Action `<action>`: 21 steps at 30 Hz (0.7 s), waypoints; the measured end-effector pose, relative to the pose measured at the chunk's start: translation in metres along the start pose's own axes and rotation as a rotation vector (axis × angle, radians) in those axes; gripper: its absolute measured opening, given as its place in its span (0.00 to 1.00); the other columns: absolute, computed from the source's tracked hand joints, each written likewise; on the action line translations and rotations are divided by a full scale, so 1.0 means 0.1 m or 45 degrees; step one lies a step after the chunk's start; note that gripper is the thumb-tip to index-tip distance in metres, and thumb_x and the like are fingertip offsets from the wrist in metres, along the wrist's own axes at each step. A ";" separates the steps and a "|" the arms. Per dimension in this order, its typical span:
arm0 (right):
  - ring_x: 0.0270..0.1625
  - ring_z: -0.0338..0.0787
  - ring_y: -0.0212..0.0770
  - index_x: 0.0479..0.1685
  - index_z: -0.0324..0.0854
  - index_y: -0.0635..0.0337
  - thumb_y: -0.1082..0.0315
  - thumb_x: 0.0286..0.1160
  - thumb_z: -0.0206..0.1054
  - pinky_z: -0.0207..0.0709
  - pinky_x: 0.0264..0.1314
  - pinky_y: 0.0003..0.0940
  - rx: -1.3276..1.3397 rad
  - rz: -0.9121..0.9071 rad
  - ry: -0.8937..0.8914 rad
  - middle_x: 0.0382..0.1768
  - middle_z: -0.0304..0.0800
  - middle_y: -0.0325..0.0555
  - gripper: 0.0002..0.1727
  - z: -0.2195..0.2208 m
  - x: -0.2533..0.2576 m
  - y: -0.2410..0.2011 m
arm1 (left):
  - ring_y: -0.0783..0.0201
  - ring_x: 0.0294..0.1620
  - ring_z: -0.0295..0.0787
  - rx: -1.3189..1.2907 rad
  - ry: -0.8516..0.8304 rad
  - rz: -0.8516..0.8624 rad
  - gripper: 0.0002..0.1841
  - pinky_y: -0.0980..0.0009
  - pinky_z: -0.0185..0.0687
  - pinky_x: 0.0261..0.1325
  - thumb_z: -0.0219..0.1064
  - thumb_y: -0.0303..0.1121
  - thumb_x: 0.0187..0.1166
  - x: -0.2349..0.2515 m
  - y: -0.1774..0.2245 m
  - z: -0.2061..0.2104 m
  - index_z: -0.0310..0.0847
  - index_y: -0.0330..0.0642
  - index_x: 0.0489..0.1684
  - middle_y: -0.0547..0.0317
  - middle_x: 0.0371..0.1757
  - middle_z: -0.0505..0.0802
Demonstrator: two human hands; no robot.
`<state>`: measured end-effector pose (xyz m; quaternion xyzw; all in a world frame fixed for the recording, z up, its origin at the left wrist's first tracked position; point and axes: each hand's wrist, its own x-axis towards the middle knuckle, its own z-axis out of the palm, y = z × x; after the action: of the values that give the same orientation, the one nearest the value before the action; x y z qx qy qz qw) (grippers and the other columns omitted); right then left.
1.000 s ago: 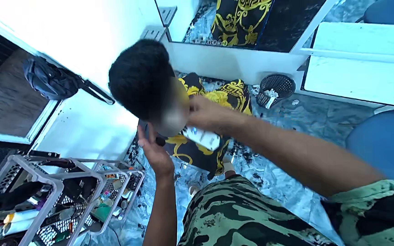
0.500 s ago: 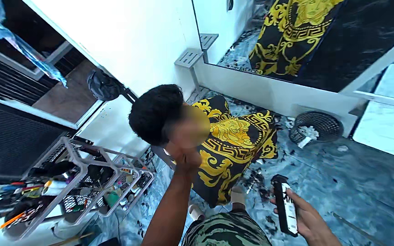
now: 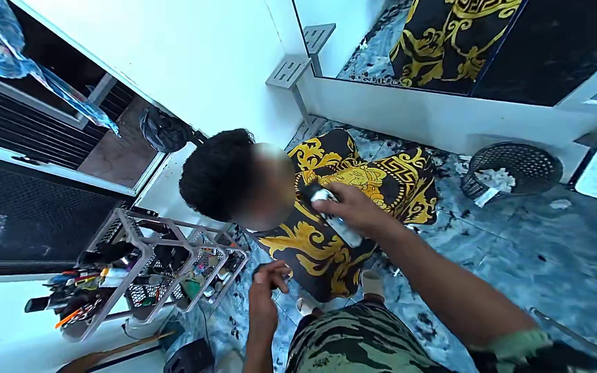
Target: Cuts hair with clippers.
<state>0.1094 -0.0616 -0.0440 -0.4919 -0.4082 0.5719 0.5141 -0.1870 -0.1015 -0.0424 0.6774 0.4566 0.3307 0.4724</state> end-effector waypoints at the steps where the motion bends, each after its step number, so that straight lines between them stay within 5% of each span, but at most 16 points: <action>1: 0.42 0.93 0.46 0.64 0.79 0.66 0.56 0.77 0.75 0.90 0.49 0.47 -0.156 -0.051 -0.045 0.45 0.91 0.55 0.26 0.02 0.18 -0.12 | 0.65 0.40 0.94 -0.019 0.079 0.007 0.50 0.67 0.90 0.48 0.31 0.76 0.79 0.00 -0.01 -0.06 0.84 0.38 0.61 0.59 0.36 0.96; 4: 0.42 0.90 0.46 0.58 0.83 0.66 0.52 0.75 0.76 0.85 0.50 0.50 -0.498 -0.100 -0.177 0.42 0.90 0.54 0.26 0.04 0.60 -0.47 | 0.59 0.57 0.93 -0.057 0.198 0.084 0.50 0.61 0.85 0.65 0.29 0.73 0.83 0.06 0.02 -0.15 0.79 0.34 0.70 0.53 0.51 0.97; 8: 0.33 0.87 0.43 0.43 0.86 0.67 0.51 0.74 0.76 0.82 0.40 0.46 -0.678 -0.013 -0.374 0.32 0.87 0.51 0.23 0.01 0.90 -0.68 | 0.57 0.65 0.89 -0.099 0.234 0.131 0.48 0.62 0.80 0.71 0.29 0.69 0.87 0.13 0.08 -0.15 0.73 0.30 0.75 0.48 0.62 0.94; 12: 0.28 0.84 0.42 0.35 0.84 0.65 0.50 0.75 0.76 0.80 0.35 0.44 -0.783 0.060 -0.415 0.27 0.85 0.50 0.22 0.01 1.02 -0.77 | 0.57 0.69 0.87 -0.146 0.233 0.112 0.47 0.63 0.78 0.73 0.33 0.70 0.85 0.12 0.09 -0.08 0.76 0.33 0.73 0.48 0.65 0.93; 21: 0.27 0.85 0.40 0.38 0.85 0.67 0.54 0.76 0.76 0.82 0.33 0.38 -0.624 0.094 -0.486 0.27 0.86 0.50 0.20 0.00 1.02 -0.86 | 0.58 0.69 0.86 -0.132 0.253 0.032 0.49 0.64 0.78 0.73 0.32 0.72 0.84 0.06 0.05 0.00 0.78 0.32 0.72 0.47 0.65 0.92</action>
<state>0.1270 0.0516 0.0248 -0.4995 -0.6050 0.5565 0.2733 -0.1831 -0.0963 -0.0374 0.6216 0.4751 0.4253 0.4549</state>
